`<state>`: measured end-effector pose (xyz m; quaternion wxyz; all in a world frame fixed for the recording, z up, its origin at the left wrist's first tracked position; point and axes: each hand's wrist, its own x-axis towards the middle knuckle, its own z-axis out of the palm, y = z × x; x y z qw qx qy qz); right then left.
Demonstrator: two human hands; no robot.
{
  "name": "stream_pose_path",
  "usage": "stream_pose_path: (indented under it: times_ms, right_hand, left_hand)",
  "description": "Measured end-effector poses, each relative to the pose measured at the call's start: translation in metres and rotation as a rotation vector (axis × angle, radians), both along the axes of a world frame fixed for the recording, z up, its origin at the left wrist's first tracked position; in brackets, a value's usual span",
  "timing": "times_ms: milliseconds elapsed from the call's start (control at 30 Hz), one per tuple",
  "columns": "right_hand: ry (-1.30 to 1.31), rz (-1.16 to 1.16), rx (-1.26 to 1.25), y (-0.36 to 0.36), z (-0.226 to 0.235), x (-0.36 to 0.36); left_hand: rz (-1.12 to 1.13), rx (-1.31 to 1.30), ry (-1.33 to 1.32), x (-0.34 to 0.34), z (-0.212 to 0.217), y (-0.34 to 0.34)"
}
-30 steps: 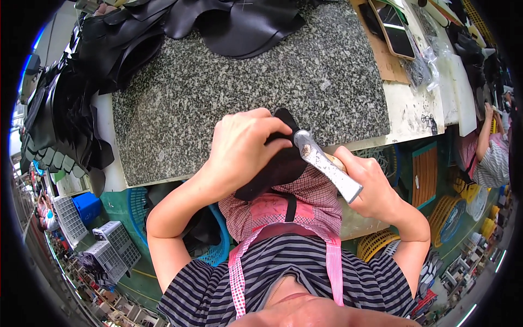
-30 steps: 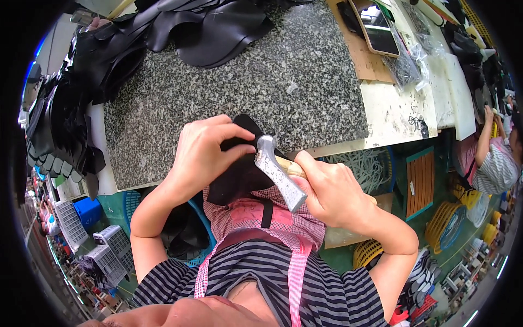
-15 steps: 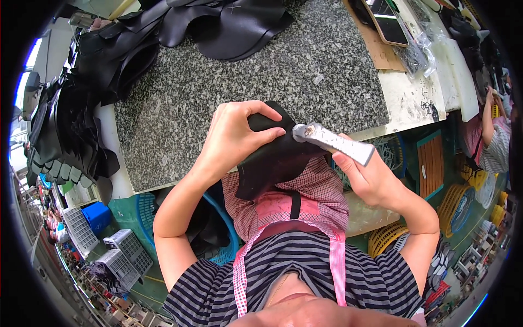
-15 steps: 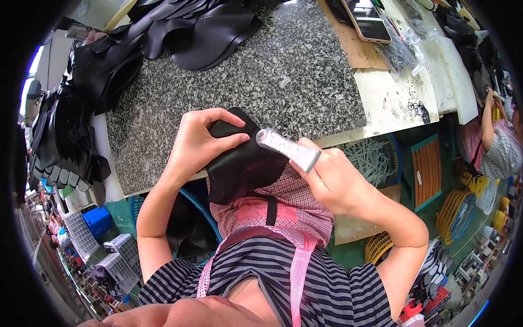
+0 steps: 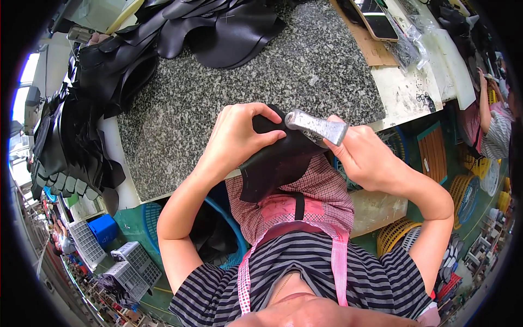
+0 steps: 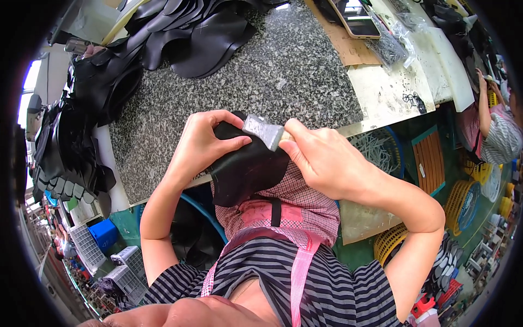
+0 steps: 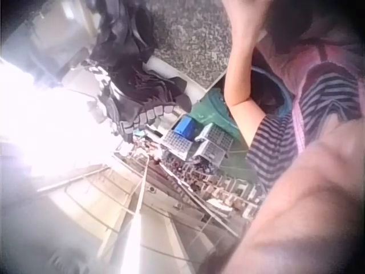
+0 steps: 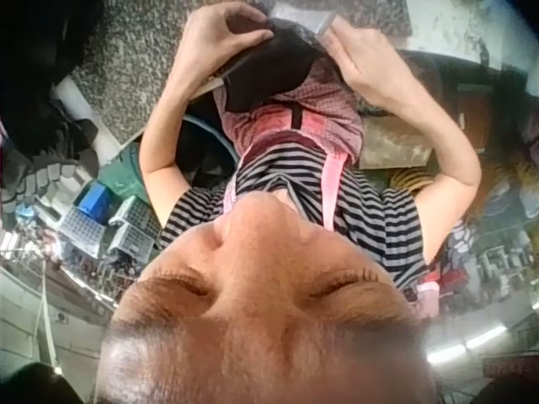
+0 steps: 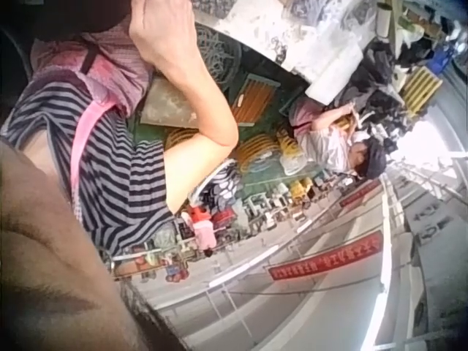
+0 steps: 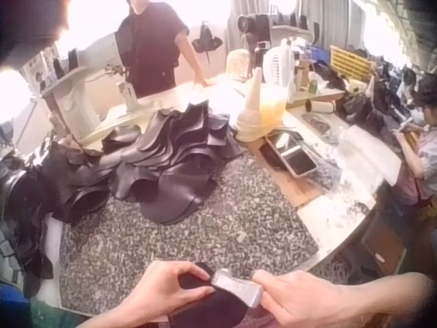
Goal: Hammering and smoothing out the edges of leather shoe upper components on a workbench in a factory setting.
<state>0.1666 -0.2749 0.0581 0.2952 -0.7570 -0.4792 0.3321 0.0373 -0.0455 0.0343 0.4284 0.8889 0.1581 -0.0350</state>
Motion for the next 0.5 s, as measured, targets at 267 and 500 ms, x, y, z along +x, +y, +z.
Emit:
stream_pose_path:
  times_ms: [267,500]
  right_hand:
    - [-0.067,-0.010,0.022,-0.001,-0.011,-0.014]
    - [-0.128,-0.043,0.244,0.007,-0.001,-0.003]
  left_hand:
    - [-0.061,0.051,-0.092,-0.010,0.003,0.001]
    - [0.034,0.086,-0.095,-0.037,-0.002,0.000]
